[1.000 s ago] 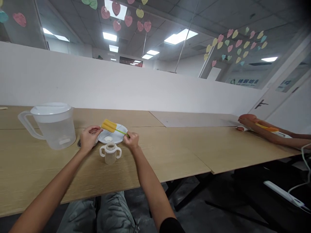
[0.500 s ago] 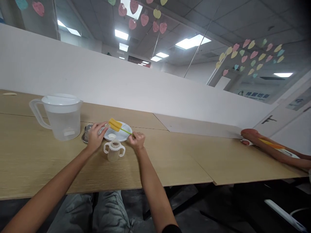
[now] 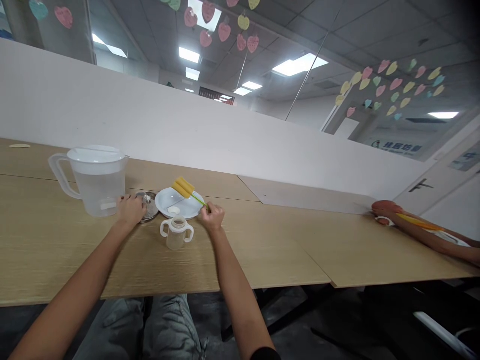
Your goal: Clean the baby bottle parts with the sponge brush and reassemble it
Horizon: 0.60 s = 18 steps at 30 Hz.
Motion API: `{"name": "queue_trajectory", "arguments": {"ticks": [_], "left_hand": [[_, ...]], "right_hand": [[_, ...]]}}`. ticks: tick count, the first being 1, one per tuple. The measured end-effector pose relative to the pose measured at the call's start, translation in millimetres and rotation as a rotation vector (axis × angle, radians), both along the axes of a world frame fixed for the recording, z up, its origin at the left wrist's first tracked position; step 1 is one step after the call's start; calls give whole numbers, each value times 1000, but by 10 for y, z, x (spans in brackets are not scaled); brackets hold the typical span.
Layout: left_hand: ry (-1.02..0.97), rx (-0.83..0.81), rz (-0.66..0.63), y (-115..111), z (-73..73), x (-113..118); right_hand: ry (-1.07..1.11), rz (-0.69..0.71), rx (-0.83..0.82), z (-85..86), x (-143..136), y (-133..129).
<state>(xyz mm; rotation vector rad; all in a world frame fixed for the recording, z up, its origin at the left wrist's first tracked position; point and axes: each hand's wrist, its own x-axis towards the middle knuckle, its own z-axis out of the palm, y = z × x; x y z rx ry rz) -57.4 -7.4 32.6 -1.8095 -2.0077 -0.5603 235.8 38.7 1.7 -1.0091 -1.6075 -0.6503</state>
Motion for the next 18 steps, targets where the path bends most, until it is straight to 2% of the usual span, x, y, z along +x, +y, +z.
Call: {"name": "queue_trajectory", "arguments": {"ticks": [5,7,9,10,12,15,18], "left_hand": [[-48,-202,-4,11,-36,-45],[-68,-154,-1,-5,2,-21],[-100,-9,-42,-31,62,46],[-124,59,-102,-45,91,96],[-174,120,-299,-66,123,211],[-203,-1,-600,-67,81,367],[-176,-121,-720,-38,-7,441]], "right_hand": [[-1,3,5,-3,-4,6],[5,0,12,-3,-5,11],[12,-3,14,-5,-8,17],[16,-3,11,-8,-10,20],[15,-6,-10,-14,-14,28],[7,-21,-60,-24,-18,41],[0,-26,-97,-29,-19,50]]}}
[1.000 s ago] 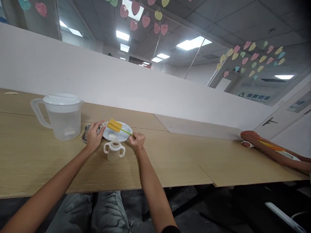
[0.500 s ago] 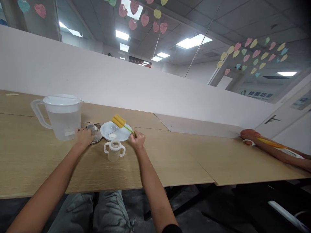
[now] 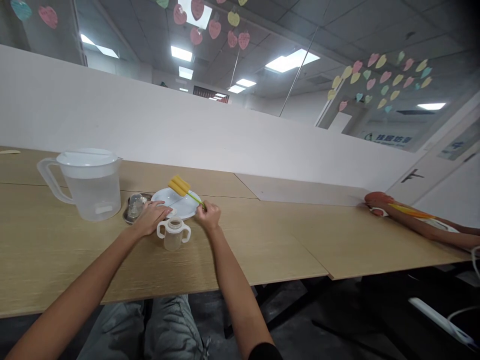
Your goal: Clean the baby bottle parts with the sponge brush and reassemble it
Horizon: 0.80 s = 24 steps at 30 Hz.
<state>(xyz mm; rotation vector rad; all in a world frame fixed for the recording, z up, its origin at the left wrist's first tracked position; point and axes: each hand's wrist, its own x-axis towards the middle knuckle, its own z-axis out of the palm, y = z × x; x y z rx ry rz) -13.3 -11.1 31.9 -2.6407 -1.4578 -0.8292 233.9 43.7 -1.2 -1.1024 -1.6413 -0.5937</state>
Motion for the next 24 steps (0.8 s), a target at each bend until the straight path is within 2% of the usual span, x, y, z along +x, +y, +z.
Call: {"name": "queue_trajectory", "arguments": {"ticks": [4,16,20,24], "left_hand": [[62,4,-16,31,-44,5],[23,90,13,-26,16,26],[-95,84,43,-25,20,22],[-372,107,63,-17,47,14]], "right_hand": [[-2,-9,-20,1,-2,5],[-11,-22,-51,-5,5,16],[2,-13,-22,-4,7,19],[4,-18,29,0,10,5]]}}
